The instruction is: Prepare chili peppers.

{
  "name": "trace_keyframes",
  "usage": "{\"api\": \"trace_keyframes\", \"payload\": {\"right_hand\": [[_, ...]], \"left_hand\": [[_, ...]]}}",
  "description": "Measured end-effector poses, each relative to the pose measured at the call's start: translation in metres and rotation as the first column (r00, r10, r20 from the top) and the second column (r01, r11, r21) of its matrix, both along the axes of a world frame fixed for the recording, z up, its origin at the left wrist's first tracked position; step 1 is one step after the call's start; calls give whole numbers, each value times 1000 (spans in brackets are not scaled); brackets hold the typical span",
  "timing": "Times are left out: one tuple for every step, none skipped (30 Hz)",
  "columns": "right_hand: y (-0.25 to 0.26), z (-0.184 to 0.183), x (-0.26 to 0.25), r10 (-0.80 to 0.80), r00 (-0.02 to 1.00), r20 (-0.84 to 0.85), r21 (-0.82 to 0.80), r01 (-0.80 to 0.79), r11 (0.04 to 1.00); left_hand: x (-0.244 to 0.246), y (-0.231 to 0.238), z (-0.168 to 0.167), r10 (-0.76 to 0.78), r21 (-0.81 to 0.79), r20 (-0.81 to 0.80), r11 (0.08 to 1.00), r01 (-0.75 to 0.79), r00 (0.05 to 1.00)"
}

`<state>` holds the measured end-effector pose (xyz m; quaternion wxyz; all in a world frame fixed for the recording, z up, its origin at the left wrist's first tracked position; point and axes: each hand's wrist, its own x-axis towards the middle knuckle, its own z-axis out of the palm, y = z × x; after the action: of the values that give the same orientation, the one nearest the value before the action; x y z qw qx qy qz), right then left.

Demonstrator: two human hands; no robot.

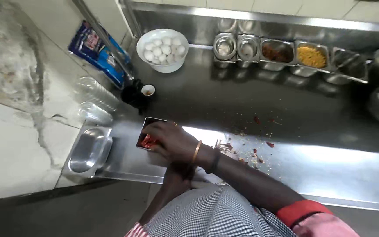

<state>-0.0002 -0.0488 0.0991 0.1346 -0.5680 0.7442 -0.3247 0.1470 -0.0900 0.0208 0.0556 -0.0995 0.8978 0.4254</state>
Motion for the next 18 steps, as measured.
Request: {"api": "trace_keyframes", "payload": {"right_hand": [[2, -5, 1, 20, 999, -29, 3, -20, 1000], [9, -9, 1, 15, 999, -31, -23, -16, 1000], [22, -13, -2, -20, 1000, -13, -43, 19, 999], [41, -16, -8, -83, 996, 16, -37, 83, 996], [64, -22, -15, -174, 984, 42, -12, 174, 985], [90, -28, -24, -296, 953, 69, 17, 295, 955], [120, -36, -35, -442, 892, 93, 61, 438, 897], [152, -44, -47, -598, 795, 99, 116, 588, 801], [186, -53, -61, -739, 668, 82, 147, 726, 672], [220, -64, -77, -853, 521, 39, 143, 842, 520], [255, -76, -94, -927, 375, -2, 148, 917, 371], [287, -87, -109, -970, 241, -41, 149, 961, 233], [317, -99, -123, -986, 135, -99, 149, 982, 119], [341, -111, -133, -985, 70, -156, 158, 986, 45], [359, -123, -142, -973, 46, -228, 166, 986, 8], [369, -133, -147, -948, 54, -313, 183, 983, -4], [371, -142, -150, -914, 95, -394, 204, 979, 14], [367, -150, -152, -873, 132, -469, 199, 979, 41]], "left_hand": [[6, -5, -11, -16, -121, -172, 993, -5, 985], [10, -9, -21, -25, -197, -288, 980, -34, 957], [12, -12, -29, -24, -241, -351, 968, -65, 936], [14, -13, -37, -24, -267, -360, 961, -78, 933], [15, -13, -46, -40, -297, -331, 953, -63, 943], [12, -14, -55, -72, -347, -294, 937, -37, 953], [7, -12, -62, -107, -402, -256, 915, -6, 961], [1, -8, -69, -147, -458, -217, 889, 32, 965], [-5, -2, -76, -193, -491, -196, 868, 74, 961], [-12, 4, -79, -250, -503, -185, 855, 127, 950], [-20, 10, -80, -312, -495, -182, 848, 187, 932], [-29, 15, -77, -367, -470, -177, 847, 250, 913], [-40, 19, -71, -395, -436, -164, 851, 293, 904], [-54, 19, -66, -383, -418, -160, 861, 289, 910], [-70, 18, -63, -325, -423, -159, 876, 233, 932], [-86, 15, -62, -229, -451, -165, 883, 133, 959], [-101, 10, -63, -111, -482, -167, 876, 17, 980], [-119, 4, -64, 5, -520, -152, 850, -85, 988]]}}
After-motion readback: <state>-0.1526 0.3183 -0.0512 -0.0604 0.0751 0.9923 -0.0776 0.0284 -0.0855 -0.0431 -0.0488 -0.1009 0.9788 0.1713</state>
